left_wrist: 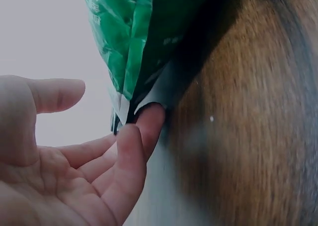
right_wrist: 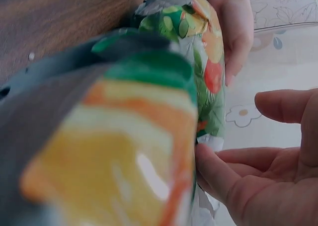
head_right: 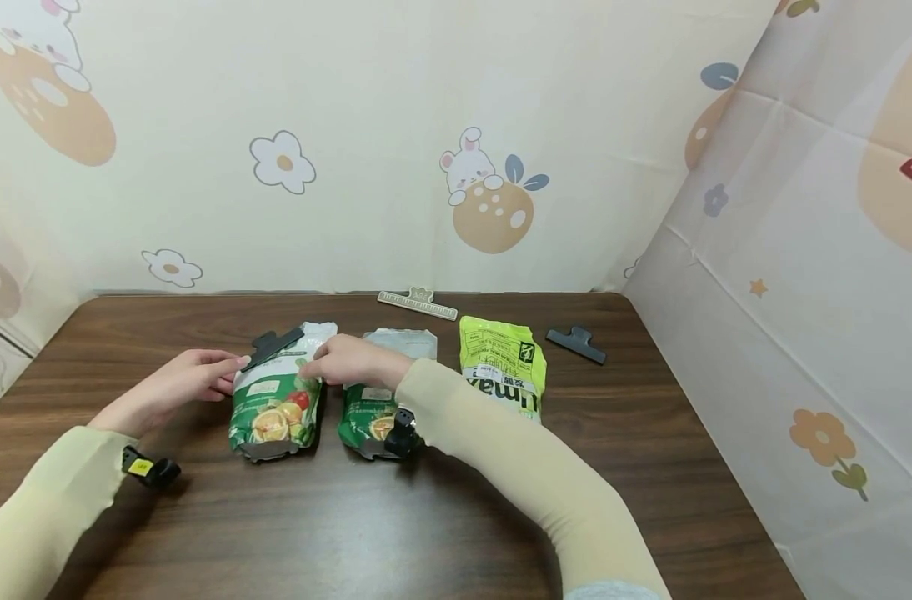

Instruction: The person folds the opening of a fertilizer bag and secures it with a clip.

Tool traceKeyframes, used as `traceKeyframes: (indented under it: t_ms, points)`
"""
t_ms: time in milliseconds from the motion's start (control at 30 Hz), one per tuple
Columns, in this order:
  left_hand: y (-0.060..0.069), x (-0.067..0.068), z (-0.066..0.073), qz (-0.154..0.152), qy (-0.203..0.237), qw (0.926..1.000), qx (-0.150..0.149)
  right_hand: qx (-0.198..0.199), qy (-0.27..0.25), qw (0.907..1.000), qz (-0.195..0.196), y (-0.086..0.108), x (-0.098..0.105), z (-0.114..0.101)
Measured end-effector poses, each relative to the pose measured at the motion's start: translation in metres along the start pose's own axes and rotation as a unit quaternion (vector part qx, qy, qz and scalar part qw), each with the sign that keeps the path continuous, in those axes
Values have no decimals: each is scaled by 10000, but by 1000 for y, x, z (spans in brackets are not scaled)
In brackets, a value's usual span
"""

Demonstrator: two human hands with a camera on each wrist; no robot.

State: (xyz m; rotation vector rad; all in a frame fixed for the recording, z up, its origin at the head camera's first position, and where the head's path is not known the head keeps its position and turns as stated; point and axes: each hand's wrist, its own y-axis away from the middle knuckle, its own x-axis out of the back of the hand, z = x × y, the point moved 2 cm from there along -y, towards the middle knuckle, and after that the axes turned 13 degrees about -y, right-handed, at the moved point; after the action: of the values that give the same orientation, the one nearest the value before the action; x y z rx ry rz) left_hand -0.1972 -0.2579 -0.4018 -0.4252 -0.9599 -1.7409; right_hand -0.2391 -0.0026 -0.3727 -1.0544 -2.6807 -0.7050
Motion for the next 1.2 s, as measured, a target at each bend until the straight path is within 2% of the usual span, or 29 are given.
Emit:
traceKeyframes:
  t_ms: [133, 367, 467, 633, 800, 1000, 1200]
  points:
    - [-1, 3, -3, 153, -195, 9997, -44, 46, -242, 9995, -174, 0, 4, 3]
    - [-1, 12, 1, 623, -399, 9973, 48, 40, -1149, 9932, -156, 4, 18, 5]
    - [0, 14, 3, 656, -343, 9972, 89, 187, -1275, 9914, -213, 7, 26, 5]
    - [2, 16, 7, 708, -132, 9973, 123, 523, -1192, 9913, -217, 20, 44, 9]
    - [1, 16, 15, 859, 173, 9961, -98, 760, -1372, 9876, -53, 36, 64, 20]
    - [-1, 15, 30, 944, 421, 9938, -418, 832, -1656, 9823, 256, 52, 83, 37]
    - [-5, 9, 50, 890, 289, 9922, -826, 833, -1809, 9784, 553, 69, 93, 49]
